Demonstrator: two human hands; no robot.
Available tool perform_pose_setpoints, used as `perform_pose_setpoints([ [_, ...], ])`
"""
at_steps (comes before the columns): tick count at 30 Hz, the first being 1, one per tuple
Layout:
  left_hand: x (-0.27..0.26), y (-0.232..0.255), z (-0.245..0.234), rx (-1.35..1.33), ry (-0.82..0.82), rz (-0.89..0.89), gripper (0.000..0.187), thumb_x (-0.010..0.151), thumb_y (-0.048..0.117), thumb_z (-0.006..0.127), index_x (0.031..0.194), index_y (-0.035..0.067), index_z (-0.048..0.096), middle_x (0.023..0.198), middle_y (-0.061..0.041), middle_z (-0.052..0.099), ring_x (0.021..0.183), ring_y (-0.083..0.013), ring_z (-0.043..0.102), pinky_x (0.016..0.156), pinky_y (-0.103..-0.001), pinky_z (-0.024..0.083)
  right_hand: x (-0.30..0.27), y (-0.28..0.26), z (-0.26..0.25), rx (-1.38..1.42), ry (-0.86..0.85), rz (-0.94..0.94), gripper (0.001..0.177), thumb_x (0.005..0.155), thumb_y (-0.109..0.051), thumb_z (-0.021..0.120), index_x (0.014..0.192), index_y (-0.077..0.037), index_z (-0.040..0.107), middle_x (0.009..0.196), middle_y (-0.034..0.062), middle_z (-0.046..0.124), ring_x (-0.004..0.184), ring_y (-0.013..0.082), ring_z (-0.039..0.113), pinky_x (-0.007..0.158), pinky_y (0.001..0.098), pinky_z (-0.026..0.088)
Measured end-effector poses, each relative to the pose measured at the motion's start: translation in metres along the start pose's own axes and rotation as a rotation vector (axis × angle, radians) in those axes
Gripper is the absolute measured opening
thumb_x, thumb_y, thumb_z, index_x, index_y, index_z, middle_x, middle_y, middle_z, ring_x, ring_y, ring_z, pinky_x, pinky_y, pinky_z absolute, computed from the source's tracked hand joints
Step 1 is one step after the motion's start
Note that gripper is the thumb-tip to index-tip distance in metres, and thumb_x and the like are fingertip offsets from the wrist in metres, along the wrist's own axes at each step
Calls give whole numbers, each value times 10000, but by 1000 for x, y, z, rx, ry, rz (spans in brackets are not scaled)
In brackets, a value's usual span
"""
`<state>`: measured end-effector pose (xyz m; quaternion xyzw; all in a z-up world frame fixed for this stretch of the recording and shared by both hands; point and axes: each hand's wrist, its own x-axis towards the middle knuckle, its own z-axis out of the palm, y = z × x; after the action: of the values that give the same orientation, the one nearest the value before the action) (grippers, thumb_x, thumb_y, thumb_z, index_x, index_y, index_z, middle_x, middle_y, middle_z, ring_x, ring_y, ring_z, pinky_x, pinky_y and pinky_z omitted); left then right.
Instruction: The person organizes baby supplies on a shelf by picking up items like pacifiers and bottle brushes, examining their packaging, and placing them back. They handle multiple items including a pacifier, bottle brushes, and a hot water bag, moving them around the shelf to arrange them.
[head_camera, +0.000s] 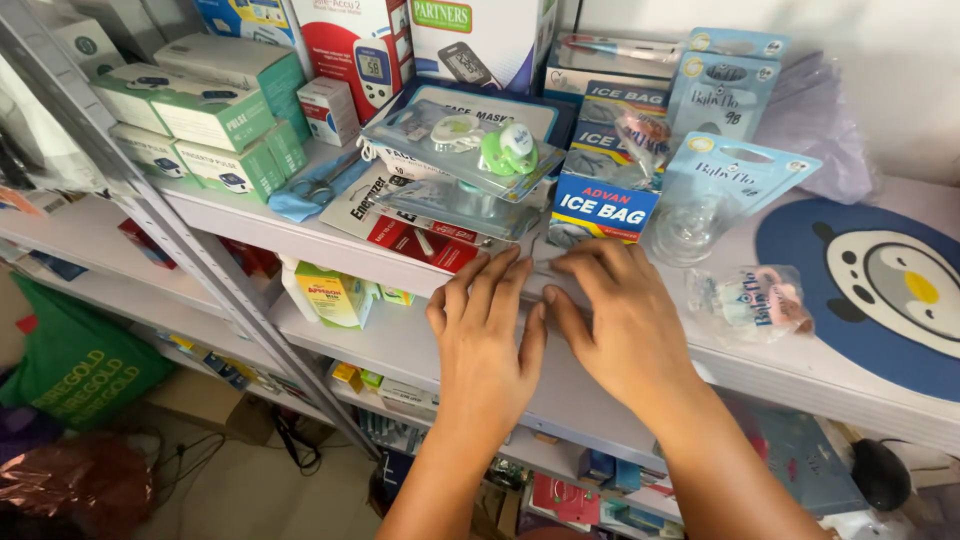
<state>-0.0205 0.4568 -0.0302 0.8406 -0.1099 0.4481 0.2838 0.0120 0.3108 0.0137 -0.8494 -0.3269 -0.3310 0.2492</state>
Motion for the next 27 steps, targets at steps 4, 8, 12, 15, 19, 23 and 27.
perform_pose_setpoints([
  [4,1,-2,1,-2,2,0,458,893,141,709,1322,25,595,1437,-101,580,1354,-314,501,1100,-506,320,-3,0,-6,47,9,-10,242,815,-116,785,1006,-25,665,1102,124,634,1037,349,610,863,442,501],
  [8,0,-1,0,2,-4,1,461,883,143,715,1315,32,600,1436,-101,576,1344,-323,498,1096,-511,316,-7,1,-8,88,-16,41,188,828,-65,766,962,-34,639,1086,93,651,1032,322,625,826,425,506],
  [12,-1,1,0,-26,28,5,439,881,122,720,1304,67,613,1419,-72,588,1353,-317,503,1108,-506,317,-7,2,-10,112,-7,41,180,829,-37,754,946,-27,617,1075,89,663,1004,321,642,789,414,512],
  [15,-1,4,-2,-44,33,12,426,874,106,724,1287,91,623,1399,-61,598,1343,-323,501,1111,-500,317,-9,4,-9,201,14,119,175,864,-25,735,993,-15,617,1060,98,667,908,283,680,731,371,533],
  [19,0,9,-4,-81,40,37,420,877,100,722,1285,98,626,1381,-59,608,1343,-321,516,1114,-489,324,-19,11,-9,303,64,159,153,894,-18,732,1005,-17,627,960,89,664,804,221,686,693,325,538],
  [23,2,20,-2,-151,7,73,398,881,94,727,1269,99,637,1366,-55,621,1332,-313,539,1106,-475,337,-30,14,-21,376,93,251,144,894,-37,754,993,-24,649,895,63,674,769,165,691,689,289,548],
  [27,4,36,8,-229,-6,117,413,859,71,744,1258,104,643,1322,-48,642,1293,-287,575,1083,-458,356,-38,11,-44,330,143,174,144,890,-9,729,1032,-24,704,983,73,694,851,188,689,724,296,538],
])
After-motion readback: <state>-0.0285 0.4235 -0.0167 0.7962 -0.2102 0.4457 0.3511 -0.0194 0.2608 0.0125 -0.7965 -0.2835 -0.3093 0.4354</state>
